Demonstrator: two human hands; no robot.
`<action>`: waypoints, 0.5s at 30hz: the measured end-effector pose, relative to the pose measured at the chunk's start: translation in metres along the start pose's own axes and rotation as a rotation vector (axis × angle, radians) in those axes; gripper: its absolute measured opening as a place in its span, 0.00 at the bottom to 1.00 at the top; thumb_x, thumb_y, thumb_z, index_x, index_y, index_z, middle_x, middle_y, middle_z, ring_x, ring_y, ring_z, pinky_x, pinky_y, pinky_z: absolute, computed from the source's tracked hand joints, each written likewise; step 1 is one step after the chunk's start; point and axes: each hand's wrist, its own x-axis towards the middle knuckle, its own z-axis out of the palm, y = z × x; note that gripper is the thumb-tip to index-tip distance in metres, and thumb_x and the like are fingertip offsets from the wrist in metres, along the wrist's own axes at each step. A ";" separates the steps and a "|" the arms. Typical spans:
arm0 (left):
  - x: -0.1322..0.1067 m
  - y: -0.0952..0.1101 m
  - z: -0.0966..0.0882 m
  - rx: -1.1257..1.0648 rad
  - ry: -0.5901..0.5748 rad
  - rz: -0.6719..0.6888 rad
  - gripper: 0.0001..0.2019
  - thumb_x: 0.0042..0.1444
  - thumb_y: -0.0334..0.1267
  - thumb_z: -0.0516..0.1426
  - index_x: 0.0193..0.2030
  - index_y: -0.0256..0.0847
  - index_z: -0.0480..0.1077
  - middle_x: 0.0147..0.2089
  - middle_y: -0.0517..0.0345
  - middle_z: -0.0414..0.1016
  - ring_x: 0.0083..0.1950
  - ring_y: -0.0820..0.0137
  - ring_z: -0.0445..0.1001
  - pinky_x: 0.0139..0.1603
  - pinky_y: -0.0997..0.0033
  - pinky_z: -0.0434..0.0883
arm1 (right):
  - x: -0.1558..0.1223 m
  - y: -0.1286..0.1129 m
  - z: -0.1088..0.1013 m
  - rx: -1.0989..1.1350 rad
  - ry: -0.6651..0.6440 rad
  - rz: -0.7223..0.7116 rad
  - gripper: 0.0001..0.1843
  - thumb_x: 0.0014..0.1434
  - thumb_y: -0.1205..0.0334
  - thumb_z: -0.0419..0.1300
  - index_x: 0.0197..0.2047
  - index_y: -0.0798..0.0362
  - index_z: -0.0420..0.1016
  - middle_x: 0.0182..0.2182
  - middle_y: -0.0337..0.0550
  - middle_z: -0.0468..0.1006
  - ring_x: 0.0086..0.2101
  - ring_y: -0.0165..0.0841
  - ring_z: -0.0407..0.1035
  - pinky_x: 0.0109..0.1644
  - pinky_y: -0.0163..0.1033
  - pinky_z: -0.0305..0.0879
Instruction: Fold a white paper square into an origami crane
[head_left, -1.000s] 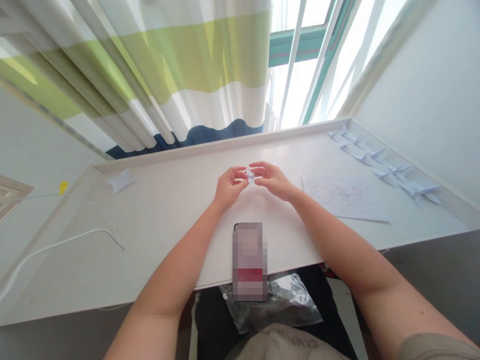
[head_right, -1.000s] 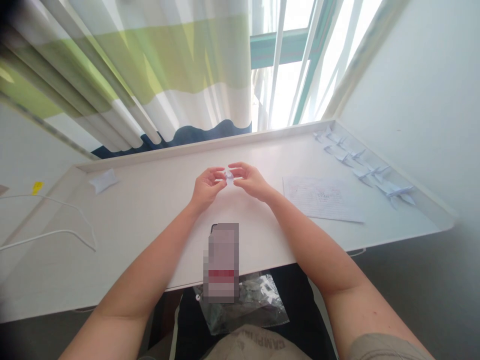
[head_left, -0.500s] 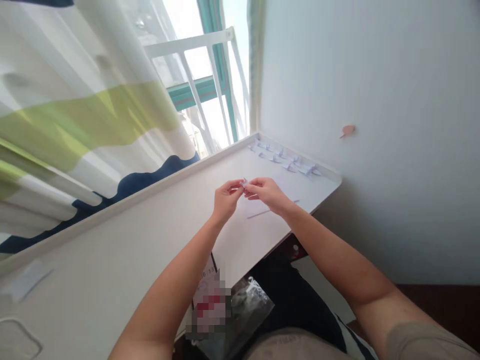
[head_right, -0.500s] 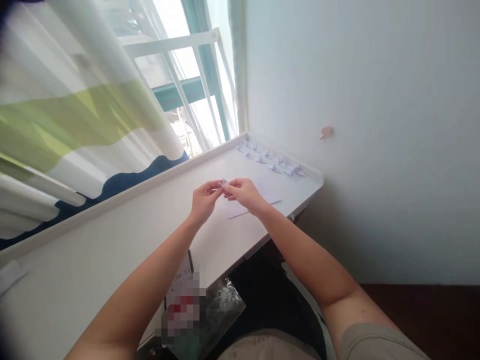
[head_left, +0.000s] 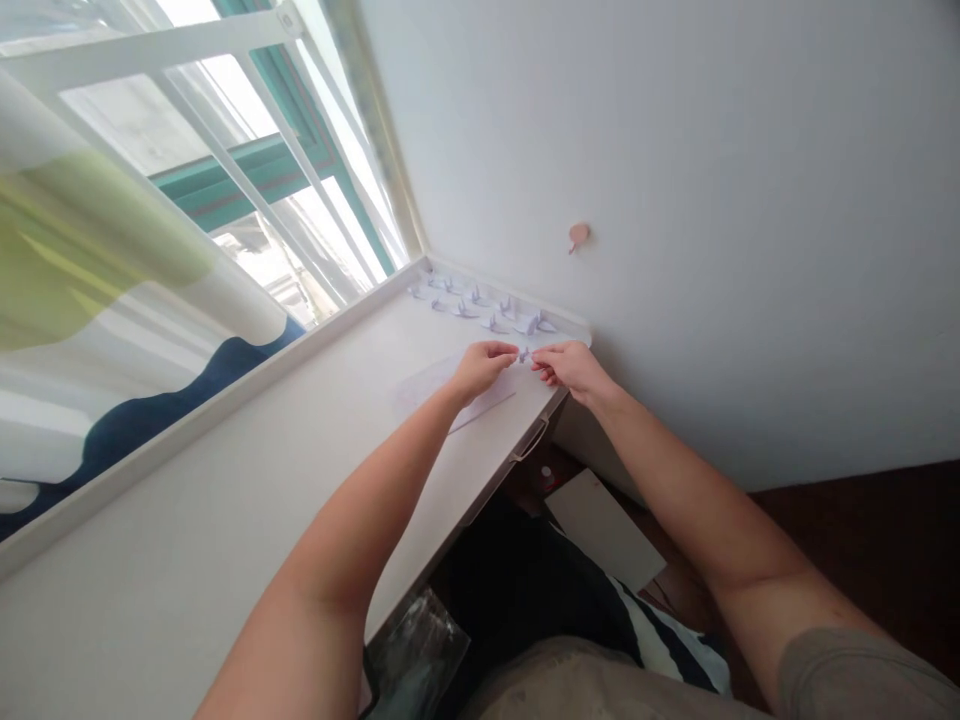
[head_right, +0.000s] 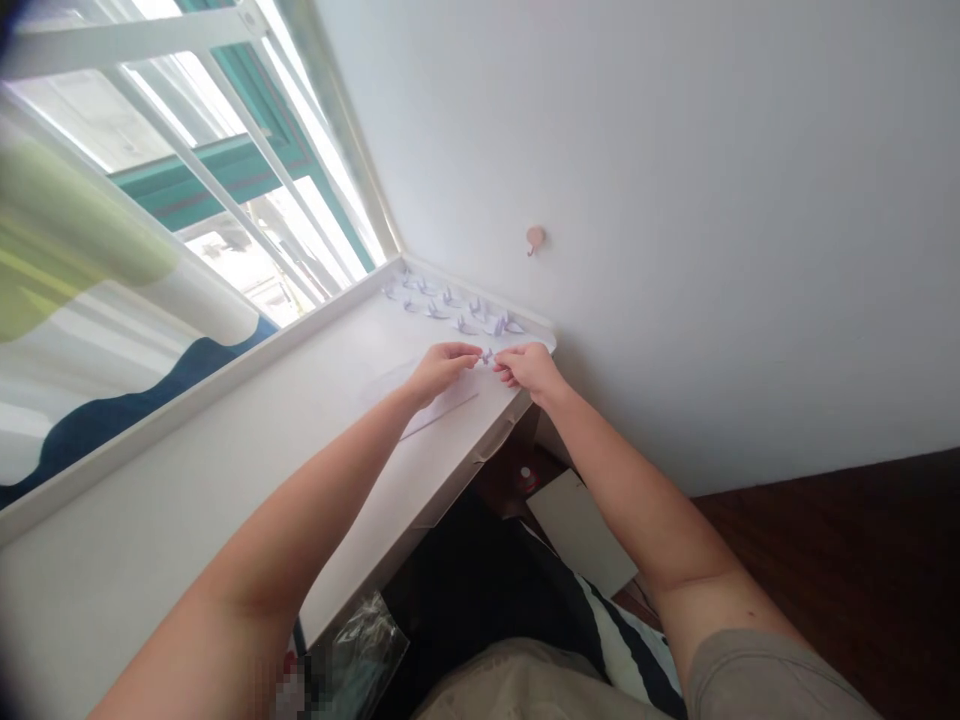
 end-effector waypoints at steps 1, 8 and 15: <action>0.005 0.000 0.004 0.013 0.006 -0.010 0.09 0.53 0.38 0.69 0.41 0.41 0.86 0.39 0.53 0.87 0.38 0.65 0.78 0.50 0.59 0.75 | 0.002 0.001 -0.004 -0.019 0.015 -0.003 0.10 0.55 0.71 0.76 0.27 0.55 0.79 0.24 0.41 0.83 0.17 0.24 0.65 0.18 0.30 0.61; 0.015 0.011 0.003 0.043 0.032 -0.052 0.10 0.53 0.36 0.68 0.44 0.41 0.83 0.38 0.52 0.85 0.36 0.65 0.77 0.44 0.62 0.74 | 0.011 0.001 -0.014 -0.102 0.052 -0.007 0.13 0.58 0.69 0.77 0.31 0.52 0.76 0.23 0.41 0.83 0.14 0.27 0.67 0.14 0.33 0.62; -0.036 0.028 -0.078 0.150 0.274 0.039 0.17 0.56 0.36 0.68 0.53 0.41 0.82 0.46 0.47 0.84 0.40 0.62 0.79 0.42 0.62 0.75 | -0.019 -0.016 -0.022 -0.337 0.179 -0.193 0.10 0.69 0.55 0.69 0.41 0.51 0.76 0.33 0.47 0.87 0.18 0.32 0.75 0.15 0.33 0.65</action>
